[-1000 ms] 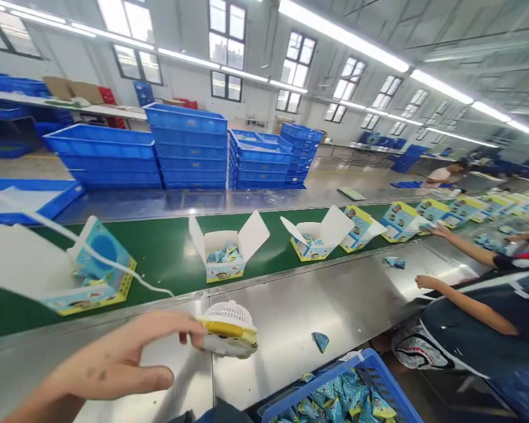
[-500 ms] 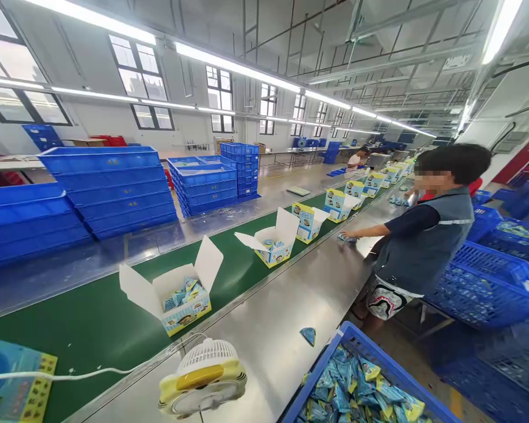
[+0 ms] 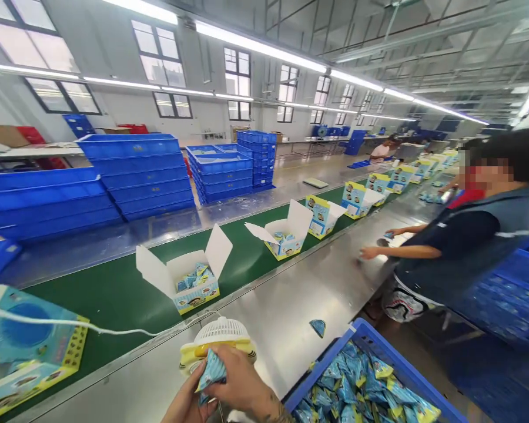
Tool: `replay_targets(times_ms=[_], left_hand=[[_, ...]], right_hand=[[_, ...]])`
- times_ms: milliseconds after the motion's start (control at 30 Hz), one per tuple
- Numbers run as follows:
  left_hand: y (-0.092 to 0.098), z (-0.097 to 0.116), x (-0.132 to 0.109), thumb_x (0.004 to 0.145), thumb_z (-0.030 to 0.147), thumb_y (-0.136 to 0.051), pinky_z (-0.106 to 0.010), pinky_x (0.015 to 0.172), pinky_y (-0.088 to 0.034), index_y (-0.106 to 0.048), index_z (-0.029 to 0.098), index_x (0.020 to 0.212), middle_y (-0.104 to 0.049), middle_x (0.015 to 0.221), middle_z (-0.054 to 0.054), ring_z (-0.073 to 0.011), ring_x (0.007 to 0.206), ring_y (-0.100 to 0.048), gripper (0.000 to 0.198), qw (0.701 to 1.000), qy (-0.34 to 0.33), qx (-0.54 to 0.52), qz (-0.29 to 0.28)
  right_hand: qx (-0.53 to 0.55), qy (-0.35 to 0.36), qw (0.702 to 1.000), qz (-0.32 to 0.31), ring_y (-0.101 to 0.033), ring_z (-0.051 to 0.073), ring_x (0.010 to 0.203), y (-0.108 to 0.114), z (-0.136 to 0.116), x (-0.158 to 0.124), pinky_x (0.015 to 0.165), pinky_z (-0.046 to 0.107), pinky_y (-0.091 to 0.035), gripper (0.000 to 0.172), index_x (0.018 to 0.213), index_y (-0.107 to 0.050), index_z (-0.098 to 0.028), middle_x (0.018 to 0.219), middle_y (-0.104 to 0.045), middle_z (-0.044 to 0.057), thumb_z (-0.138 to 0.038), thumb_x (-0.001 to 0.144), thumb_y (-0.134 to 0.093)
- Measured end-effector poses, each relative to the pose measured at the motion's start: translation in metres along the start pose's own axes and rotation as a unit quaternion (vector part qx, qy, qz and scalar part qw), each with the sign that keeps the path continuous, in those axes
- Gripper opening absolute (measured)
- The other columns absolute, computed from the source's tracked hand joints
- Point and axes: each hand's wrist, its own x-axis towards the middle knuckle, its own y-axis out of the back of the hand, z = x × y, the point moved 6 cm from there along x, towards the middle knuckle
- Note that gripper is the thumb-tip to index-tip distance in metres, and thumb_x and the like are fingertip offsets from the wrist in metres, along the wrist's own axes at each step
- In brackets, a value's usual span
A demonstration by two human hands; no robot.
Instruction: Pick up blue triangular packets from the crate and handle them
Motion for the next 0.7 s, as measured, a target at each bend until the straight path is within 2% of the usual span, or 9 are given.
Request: replay_targets(times_ms=[67, 133, 200, 267, 367, 433, 533, 600, 700], left_hand=[[0.013, 0.001, -0.001, 0.086, 0.036, -0.086, -0.023, 0.062, -0.06, -0.064, 0.015, 0.127, -0.08, 0.096, -0.006, -0.0159, 0.071, -0.074, 0.051, 0.998, -0.024, -0.042, 0.039], [0.021, 0.002, -0.002, 0.082, 0.038, -0.088, -0.018, 0.057, -0.055, -0.069, 0.016, 0.117, -0.08, 0.099, -0.005, -0.0135, 0.072, -0.072, 0.046, 0.996, -0.072, -0.052, 0.032], [0.026, 0.003, -0.003, 0.074, 0.05, -0.092, -0.013, 0.043, -0.04, -0.072, 0.019, 0.105, -0.077, 0.087, -0.002, -0.012, 0.062, -0.069, 0.048, 0.993, -0.112, -0.026, 0.023], [0.025, 0.005, -0.01, 0.07, 0.061, -0.091, -0.011, 0.036, -0.02, -0.073, 0.021, 0.099, -0.074, 0.08, -0.001, -0.0093, 0.05, -0.062, 0.052, 0.99, -0.143, -0.005, 0.013], [0.02, 0.02, -0.039, 0.07, 0.066, -0.089, -0.013, 0.037, -0.011, -0.076, 0.027, 0.112, -0.075, 0.088, -0.003, 0.0013, 0.037, -0.043, 0.059, 0.976, -0.214, -0.005, -0.029], [0.015, 0.036, -0.068, 0.064, 0.07, -0.091, -0.014, 0.039, -0.012, -0.075, 0.03, 0.12, -0.074, 0.089, -0.002, 0.0057, 0.037, -0.031, 0.071, 0.96, -0.273, 0.01, -0.058], [0.006, 0.064, -0.102, 0.057, 0.075, -0.09, -0.018, 0.042, -0.022, -0.077, 0.026, 0.113, -0.072, 0.092, -0.005, 0.0002, 0.045, -0.039, 0.076, 0.931, -0.352, 0.075, -0.057], [0.005, 0.079, -0.107, 0.063, 0.071, -0.088, -0.021, 0.046, -0.029, -0.078, 0.023, 0.104, -0.069, 0.095, -0.006, -0.0061, 0.056, -0.047, 0.065, 0.921, -0.375, 0.108, -0.001], [0.009, 0.086, -0.097, 0.068, 0.064, -0.089, -0.022, 0.051, -0.033, -0.079, 0.023, 0.099, -0.065, 0.092, -0.005, -0.011, 0.066, -0.05, 0.053, 0.925, -0.358, 0.109, 0.068]], right_hand=[[-0.004, -0.007, 1.0, -0.029, -0.062, 0.036, 0.13, -0.021, 0.013, -0.004, 0.117, 0.05, -0.044, 0.073, 0.133, -0.069, -0.027, 0.136, -0.072, 0.01, -0.023, 0.061, -0.087], [0.045, -0.031, 0.998, -0.026, -0.062, 0.039, 0.128, -0.027, 0.035, -0.006, 0.116, 0.053, -0.045, 0.076, 0.133, -0.068, -0.027, 0.136, -0.072, 0.011, -0.03, 0.06, -0.088], [0.119, -0.047, 0.992, 0.0, -0.064, 0.041, 0.122, -0.023, 0.051, -0.003, 0.113, 0.057, -0.047, 0.074, 0.132, -0.067, -0.024, 0.131, -0.073, 0.014, -0.043, 0.063, -0.086], [0.217, -0.051, 0.974, 0.035, -0.068, 0.039, 0.112, -0.01, 0.054, -0.002, 0.11, 0.059, -0.048, 0.07, 0.128, -0.066, -0.023, 0.12, -0.076, 0.014, -0.058, 0.07, -0.082], [0.393, -0.017, 0.916, 0.075, -0.071, 0.031, 0.106, 0.029, 0.023, -0.011, 0.101, 0.05, -0.055, 0.058, 0.121, -0.07, -0.028, 0.107, -0.079, 0.009, -0.068, 0.079, -0.077], [0.459, 0.054, 0.881, 0.103, -0.071, 0.029, 0.107, 0.069, -0.016, -0.021, 0.08, 0.039, -0.062, 0.048, 0.114, -0.074, -0.031, 0.105, -0.077, 0.009, -0.064, 0.08, -0.079], [0.457, 0.178, 0.864, 0.111, -0.072, 0.028, 0.093, 0.124, -0.069, -0.027, 0.048, 0.028, -0.056, 0.046, 0.106, -0.076, -0.035, 0.1, -0.074, 0.008, -0.065, 0.073, -0.084], [0.458, 0.179, 0.861, 0.131, -0.073, 0.026, 0.092, 0.146, -0.075, -0.019, 0.052, 0.027, -0.058, 0.042, 0.102, -0.077, -0.034, 0.095, -0.074, 0.007, -0.063, 0.073, -0.084], [0.48, 0.102, 0.853, 0.177, -0.073, 0.023, 0.096, 0.16, -0.043, -0.013, 0.062, 0.027, -0.06, 0.041, 0.102, -0.075, -0.035, 0.09, -0.071, 0.006, -0.066, 0.075, -0.081]])
